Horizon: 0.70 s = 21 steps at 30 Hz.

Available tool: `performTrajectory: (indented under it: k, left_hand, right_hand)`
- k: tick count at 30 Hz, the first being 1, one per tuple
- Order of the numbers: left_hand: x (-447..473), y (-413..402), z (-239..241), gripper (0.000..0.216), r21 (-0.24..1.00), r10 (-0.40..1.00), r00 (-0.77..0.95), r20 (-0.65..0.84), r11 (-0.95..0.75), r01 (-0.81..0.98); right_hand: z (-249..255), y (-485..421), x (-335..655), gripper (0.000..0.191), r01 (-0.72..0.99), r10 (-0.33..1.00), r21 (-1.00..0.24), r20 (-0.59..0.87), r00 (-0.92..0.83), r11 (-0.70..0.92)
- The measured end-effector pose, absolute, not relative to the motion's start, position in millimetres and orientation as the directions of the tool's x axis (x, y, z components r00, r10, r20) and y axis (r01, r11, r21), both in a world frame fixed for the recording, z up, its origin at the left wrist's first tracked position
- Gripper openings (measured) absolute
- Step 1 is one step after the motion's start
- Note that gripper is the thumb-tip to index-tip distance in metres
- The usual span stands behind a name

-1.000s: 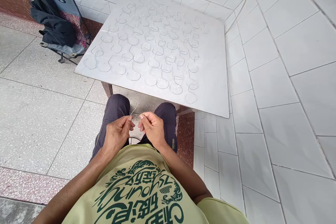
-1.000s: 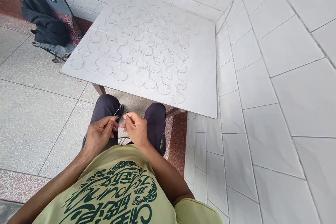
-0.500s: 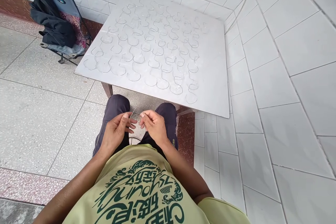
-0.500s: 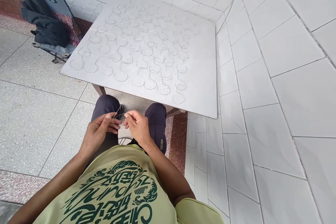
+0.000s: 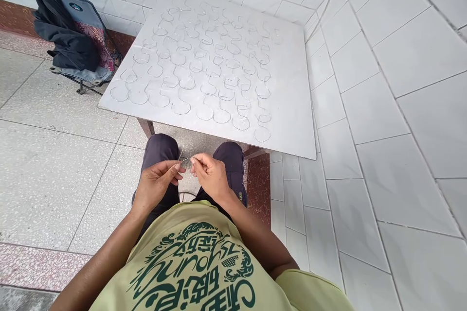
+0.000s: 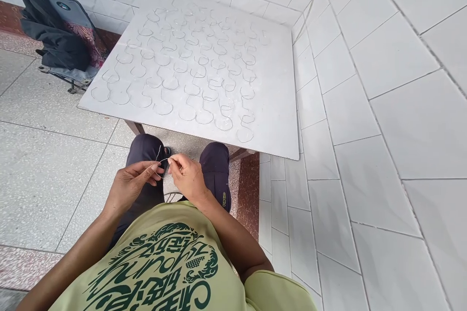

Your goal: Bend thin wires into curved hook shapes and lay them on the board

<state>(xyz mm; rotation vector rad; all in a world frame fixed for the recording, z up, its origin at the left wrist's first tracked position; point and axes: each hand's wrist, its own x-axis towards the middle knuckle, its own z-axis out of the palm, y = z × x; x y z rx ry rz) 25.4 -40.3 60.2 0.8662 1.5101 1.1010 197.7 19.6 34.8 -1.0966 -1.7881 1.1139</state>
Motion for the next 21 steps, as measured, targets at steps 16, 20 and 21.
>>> performTrajectory:
  k: [16, 20, 21]
  left_hand:
    - [27, -43, 45, 0.042, 0.940, 0.920, -0.199, -0.338, 0.338, -0.032]
    - [27, -47, 59, 0.044, 0.934, 0.934, -0.021, -0.356, 0.354, -0.052]
    - [28, -49, 62, 0.045, 0.932, 0.934, 0.015, -0.357, 0.358, -0.052]
  right_hand:
    - [37, 23, 196, 0.024, 0.171, 0.910, -0.981, 0.012, -0.415, 0.091]
    - [45, 34, 204, 0.031, 0.038, 0.847, -0.990, -0.134, -0.514, -0.134]
    - [46, 36, 206, 0.031, 0.028, 0.827, -0.988, -0.144, -0.543, -0.154]
